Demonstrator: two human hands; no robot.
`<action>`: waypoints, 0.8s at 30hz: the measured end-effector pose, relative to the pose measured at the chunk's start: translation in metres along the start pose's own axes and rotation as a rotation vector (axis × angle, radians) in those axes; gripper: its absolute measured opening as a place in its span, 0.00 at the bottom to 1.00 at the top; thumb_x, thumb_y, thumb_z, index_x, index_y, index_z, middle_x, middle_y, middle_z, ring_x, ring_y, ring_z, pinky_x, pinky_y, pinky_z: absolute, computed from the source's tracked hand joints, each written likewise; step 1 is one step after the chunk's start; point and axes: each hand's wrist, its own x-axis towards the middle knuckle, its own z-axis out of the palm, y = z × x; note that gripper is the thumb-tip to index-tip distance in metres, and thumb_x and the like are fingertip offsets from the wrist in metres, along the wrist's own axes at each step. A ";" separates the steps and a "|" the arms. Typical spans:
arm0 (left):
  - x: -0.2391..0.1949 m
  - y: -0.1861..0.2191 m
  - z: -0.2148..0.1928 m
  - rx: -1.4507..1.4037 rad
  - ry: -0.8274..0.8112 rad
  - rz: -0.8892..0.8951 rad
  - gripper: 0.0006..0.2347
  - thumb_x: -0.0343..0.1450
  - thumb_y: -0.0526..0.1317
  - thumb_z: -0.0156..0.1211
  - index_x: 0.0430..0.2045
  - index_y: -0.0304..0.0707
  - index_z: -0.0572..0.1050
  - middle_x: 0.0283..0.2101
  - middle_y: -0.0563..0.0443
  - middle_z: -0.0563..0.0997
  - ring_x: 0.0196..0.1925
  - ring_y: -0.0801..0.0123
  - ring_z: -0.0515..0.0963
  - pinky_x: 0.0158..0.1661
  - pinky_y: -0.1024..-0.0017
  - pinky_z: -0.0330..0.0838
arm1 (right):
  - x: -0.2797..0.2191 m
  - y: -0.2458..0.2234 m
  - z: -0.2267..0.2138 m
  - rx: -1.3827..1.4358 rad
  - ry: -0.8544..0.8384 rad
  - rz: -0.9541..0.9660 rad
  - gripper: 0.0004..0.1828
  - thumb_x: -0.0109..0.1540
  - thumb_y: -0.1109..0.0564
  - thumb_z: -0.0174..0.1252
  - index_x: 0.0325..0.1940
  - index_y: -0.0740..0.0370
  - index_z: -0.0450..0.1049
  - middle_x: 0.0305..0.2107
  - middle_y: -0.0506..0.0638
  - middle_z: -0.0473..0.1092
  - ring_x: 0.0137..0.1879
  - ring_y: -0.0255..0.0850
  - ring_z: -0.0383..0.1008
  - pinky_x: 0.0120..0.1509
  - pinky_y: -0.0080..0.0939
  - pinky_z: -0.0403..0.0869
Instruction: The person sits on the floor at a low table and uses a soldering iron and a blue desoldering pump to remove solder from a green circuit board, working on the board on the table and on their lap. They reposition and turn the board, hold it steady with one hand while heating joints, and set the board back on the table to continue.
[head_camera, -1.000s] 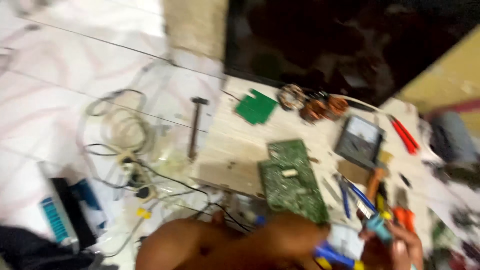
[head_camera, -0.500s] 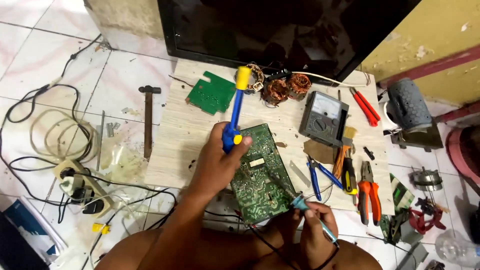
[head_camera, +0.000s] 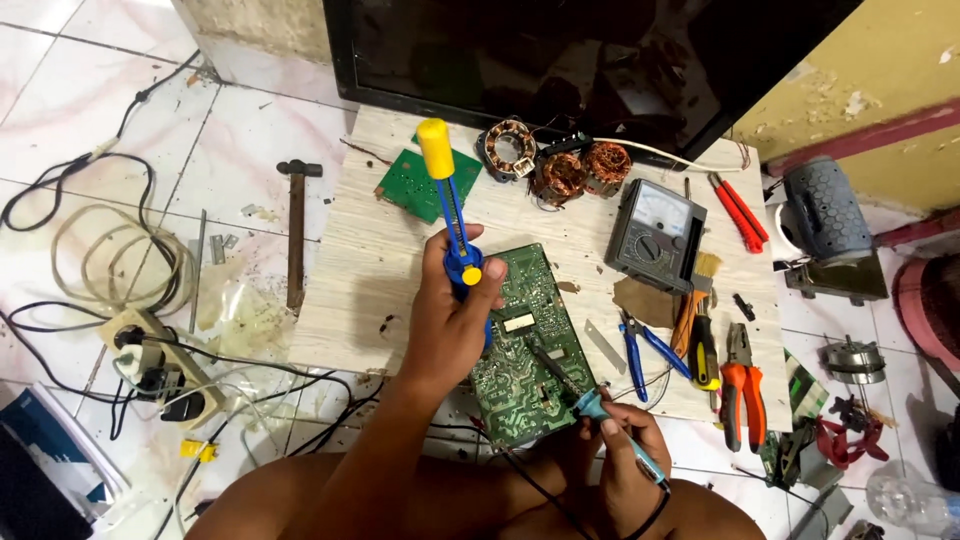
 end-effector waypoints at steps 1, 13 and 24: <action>0.000 0.001 0.001 -0.012 -0.003 0.007 0.18 0.76 0.44 0.53 0.59 0.39 0.61 0.38 0.52 0.79 0.33 0.73 0.78 0.38 0.72 0.77 | 0.000 -0.003 0.003 -0.042 0.007 0.017 0.11 0.62 0.67 0.53 0.48 0.76 0.72 0.36 0.66 0.74 0.36 0.47 0.74 0.49 0.44 0.74; -0.007 -0.024 0.014 -0.194 -0.061 0.160 0.18 0.78 0.45 0.48 0.58 0.36 0.53 0.41 0.47 0.71 0.43 0.64 0.75 0.47 0.62 0.74 | 0.000 -0.004 0.003 -0.051 -0.008 0.036 0.12 0.63 0.67 0.53 0.50 0.76 0.74 0.35 0.64 0.76 0.35 0.46 0.74 0.47 0.43 0.73; -0.010 -0.029 0.017 -0.141 -0.085 0.324 0.19 0.82 0.47 0.41 0.63 0.38 0.51 0.44 0.49 0.72 0.49 0.64 0.74 0.53 0.61 0.70 | 0.001 -0.002 0.002 -0.029 -0.009 0.040 0.12 0.62 0.68 0.53 0.49 0.77 0.74 0.37 0.65 0.76 0.37 0.47 0.74 0.48 0.44 0.74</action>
